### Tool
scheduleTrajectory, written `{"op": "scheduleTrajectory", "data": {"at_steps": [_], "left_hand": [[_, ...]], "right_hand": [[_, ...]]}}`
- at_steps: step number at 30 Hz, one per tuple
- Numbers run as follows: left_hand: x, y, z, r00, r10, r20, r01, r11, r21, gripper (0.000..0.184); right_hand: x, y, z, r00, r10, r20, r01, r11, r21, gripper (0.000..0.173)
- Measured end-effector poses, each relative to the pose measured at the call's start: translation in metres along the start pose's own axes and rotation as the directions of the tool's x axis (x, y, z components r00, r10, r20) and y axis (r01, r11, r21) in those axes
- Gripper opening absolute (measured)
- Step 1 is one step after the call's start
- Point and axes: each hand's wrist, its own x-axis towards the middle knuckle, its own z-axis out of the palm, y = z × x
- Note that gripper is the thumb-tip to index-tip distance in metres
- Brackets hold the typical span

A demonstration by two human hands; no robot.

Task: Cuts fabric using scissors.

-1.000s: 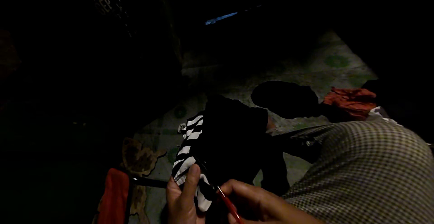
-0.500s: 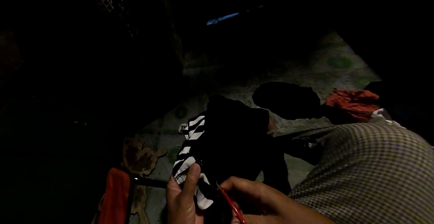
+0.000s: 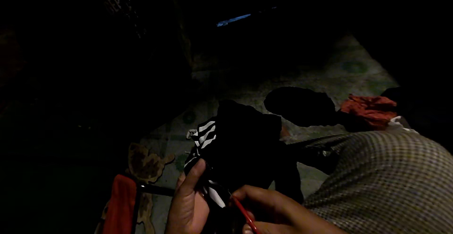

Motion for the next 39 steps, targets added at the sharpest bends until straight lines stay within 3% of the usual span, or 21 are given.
{"op": "scheduleTrajectory", "data": {"at_steps": [4, 8, 19, 30, 39], "left_hand": [[-0.004, -0.002, 0.012, 0.951, 0.300, -0.071, -0.286, 0.944, 0.163, 0.024], [-0.010, -0.004, 0.012, 0.916, 0.397, -0.060, -0.376, 0.899, 0.224, 0.024], [-0.021, -0.005, 0.018, 0.929, 0.351, -0.117, -0.320, 0.922, 0.220, 0.024], [-0.023, -0.007, 0.016, 0.913, 0.390, -0.121, -0.350, 0.900, 0.262, 0.023], [-0.022, -0.008, 0.014, 0.907, 0.407, -0.112, -0.371, 0.895, 0.249, 0.021]], "right_hand": [[0.001, -0.002, -0.001, 1.000, -0.009, 0.001, 0.009, 1.000, 0.013, 0.034], [0.007, 0.001, -0.006, 0.998, -0.034, 0.053, 0.032, 0.999, 0.025, 0.035], [0.021, -0.004, -0.026, 0.967, -0.052, 0.251, 0.027, 0.995, 0.100, 0.040], [0.031, -0.014, -0.029, 0.961, 0.020, 0.275, -0.027, 0.999, 0.020, 0.044], [0.030, -0.017, -0.030, 0.970, -0.015, 0.241, 0.020, 1.000, -0.020, 0.039]]}}
